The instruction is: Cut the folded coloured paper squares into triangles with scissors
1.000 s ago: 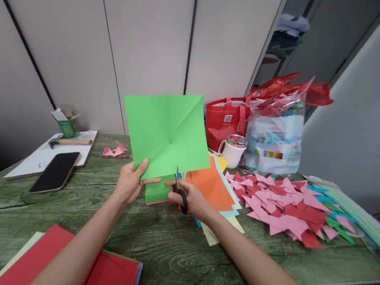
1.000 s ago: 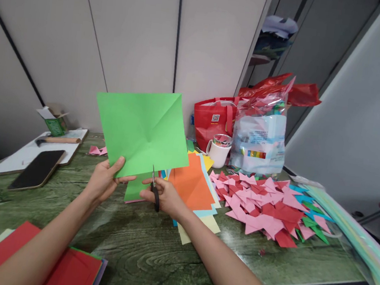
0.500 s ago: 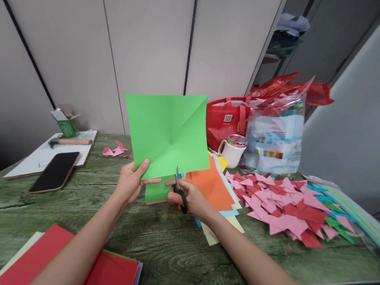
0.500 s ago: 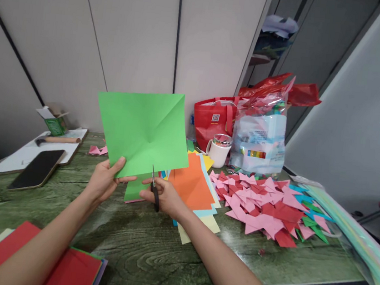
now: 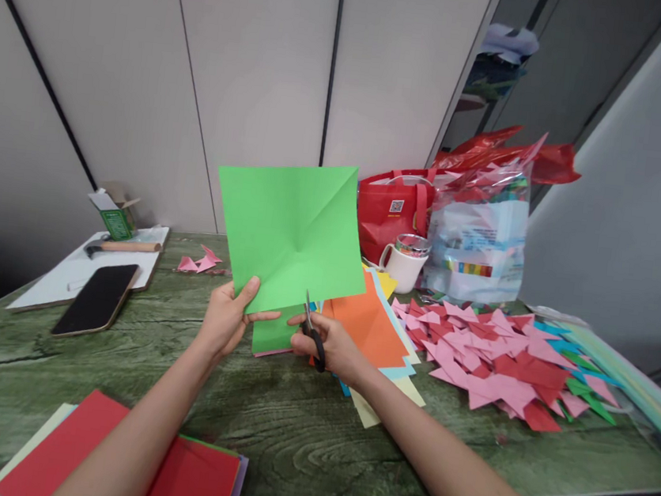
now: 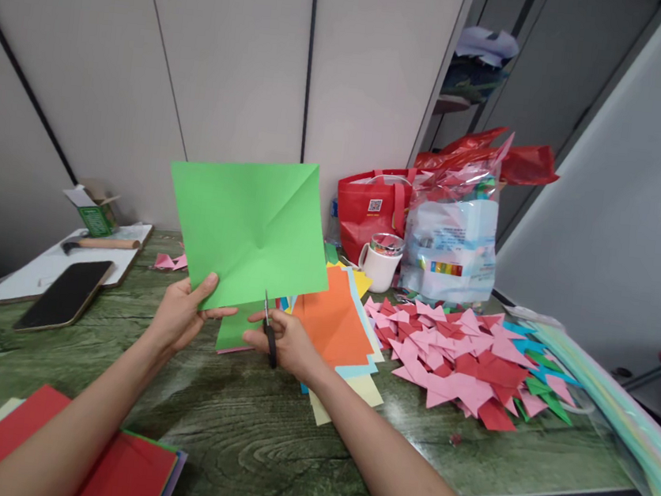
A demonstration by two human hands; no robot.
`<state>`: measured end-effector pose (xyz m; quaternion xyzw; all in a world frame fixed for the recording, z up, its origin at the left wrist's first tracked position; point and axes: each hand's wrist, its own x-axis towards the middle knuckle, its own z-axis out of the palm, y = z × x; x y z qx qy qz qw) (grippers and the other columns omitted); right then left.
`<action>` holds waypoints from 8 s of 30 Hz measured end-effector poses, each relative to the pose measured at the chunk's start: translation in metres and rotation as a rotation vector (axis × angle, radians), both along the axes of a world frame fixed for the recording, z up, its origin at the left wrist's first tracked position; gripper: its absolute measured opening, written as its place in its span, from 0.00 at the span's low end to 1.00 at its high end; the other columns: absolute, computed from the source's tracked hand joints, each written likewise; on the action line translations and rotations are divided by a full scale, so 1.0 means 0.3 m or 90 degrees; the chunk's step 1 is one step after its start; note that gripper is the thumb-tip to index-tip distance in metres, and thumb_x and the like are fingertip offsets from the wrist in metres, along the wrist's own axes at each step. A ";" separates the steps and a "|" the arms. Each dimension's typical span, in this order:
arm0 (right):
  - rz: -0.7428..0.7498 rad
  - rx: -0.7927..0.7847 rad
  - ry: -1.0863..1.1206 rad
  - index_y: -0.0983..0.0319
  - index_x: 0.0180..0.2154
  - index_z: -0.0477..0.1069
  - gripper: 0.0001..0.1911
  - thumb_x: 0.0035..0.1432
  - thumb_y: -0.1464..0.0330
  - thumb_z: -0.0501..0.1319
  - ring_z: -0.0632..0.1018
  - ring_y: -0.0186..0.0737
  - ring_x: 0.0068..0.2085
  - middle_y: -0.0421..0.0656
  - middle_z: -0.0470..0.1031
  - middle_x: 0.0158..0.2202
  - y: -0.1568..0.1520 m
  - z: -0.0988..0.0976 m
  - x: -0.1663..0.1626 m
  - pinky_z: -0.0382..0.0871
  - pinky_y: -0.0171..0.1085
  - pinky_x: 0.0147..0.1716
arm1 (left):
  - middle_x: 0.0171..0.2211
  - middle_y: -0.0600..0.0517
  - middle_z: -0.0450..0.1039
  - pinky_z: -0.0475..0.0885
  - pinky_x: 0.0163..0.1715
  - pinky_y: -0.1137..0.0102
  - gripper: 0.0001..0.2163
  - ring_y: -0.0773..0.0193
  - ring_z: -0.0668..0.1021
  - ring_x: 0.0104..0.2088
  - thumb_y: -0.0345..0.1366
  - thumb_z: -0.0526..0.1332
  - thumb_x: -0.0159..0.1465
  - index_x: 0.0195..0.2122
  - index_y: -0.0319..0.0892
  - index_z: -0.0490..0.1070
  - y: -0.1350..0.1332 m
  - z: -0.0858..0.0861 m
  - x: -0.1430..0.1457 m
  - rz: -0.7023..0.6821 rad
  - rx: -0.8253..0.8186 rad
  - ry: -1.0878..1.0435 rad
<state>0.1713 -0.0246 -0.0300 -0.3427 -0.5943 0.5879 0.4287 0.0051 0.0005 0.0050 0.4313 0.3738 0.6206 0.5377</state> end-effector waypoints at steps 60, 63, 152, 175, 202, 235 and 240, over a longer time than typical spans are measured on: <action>-0.091 0.049 0.027 0.65 0.34 0.62 0.23 0.39 0.58 0.65 0.62 0.28 0.21 0.34 0.59 0.20 0.016 -0.043 -0.018 0.55 0.31 0.21 | 0.38 0.47 0.74 0.78 0.24 0.64 0.13 0.59 0.77 0.32 0.37 0.65 0.47 0.33 0.36 0.72 -0.002 -0.009 0.003 -0.023 0.015 0.007; -0.092 0.039 0.040 0.65 0.34 0.63 0.23 0.38 0.59 0.65 0.62 0.27 0.21 0.33 0.59 0.19 0.018 -0.048 -0.020 0.55 0.31 0.21 | 0.37 0.47 0.74 0.78 0.23 0.64 0.13 0.60 0.77 0.31 0.36 0.66 0.47 0.33 0.36 0.72 -0.003 -0.009 0.003 -0.020 0.014 0.004; -0.171 0.068 0.028 0.63 0.25 0.62 0.22 0.35 0.55 0.65 0.64 0.31 0.23 0.36 0.61 0.20 0.028 -0.054 -0.017 0.60 0.32 0.23 | 0.34 0.48 0.76 0.77 0.22 0.66 0.15 0.58 0.77 0.31 0.37 0.66 0.47 0.35 0.36 0.72 -0.013 -0.020 0.022 -0.063 -0.021 0.023; -0.193 0.027 0.017 0.63 0.25 0.61 0.20 0.36 0.56 0.65 0.67 0.31 0.18 0.34 0.64 0.16 0.010 -0.031 -0.021 0.62 0.32 0.17 | 0.33 0.48 0.76 0.78 0.21 0.66 0.15 0.60 0.77 0.30 0.37 0.66 0.46 0.34 0.35 0.72 -0.017 -0.017 0.023 -0.058 -0.027 0.018; -0.218 -0.003 0.058 0.66 0.24 0.65 0.19 0.31 0.62 0.68 0.67 0.31 0.19 0.36 0.66 0.15 0.023 -0.039 -0.013 0.60 0.30 0.18 | 0.35 0.47 0.75 0.76 0.20 0.69 0.16 0.60 0.77 0.30 0.37 0.66 0.46 0.36 0.35 0.72 -0.014 -0.022 0.021 -0.078 -0.024 0.028; -0.230 0.000 0.118 0.67 0.26 0.71 0.15 0.32 0.67 0.67 0.68 0.32 0.21 0.40 0.72 0.21 0.031 -0.045 -0.014 0.62 0.31 0.22 | 0.35 0.47 0.76 0.76 0.21 0.67 0.15 0.59 0.77 0.29 0.37 0.65 0.47 0.35 0.36 0.72 -0.020 -0.034 0.036 -0.111 -0.039 0.030; -0.251 -0.004 0.106 0.66 0.22 0.69 0.13 0.32 0.66 0.67 0.66 0.30 0.19 0.38 0.68 0.17 0.030 -0.040 -0.015 0.61 0.31 0.21 | 0.36 0.47 0.76 0.75 0.20 0.68 0.14 0.59 0.77 0.29 0.37 0.65 0.48 0.34 0.36 0.72 -0.022 -0.034 0.035 -0.109 -0.038 0.033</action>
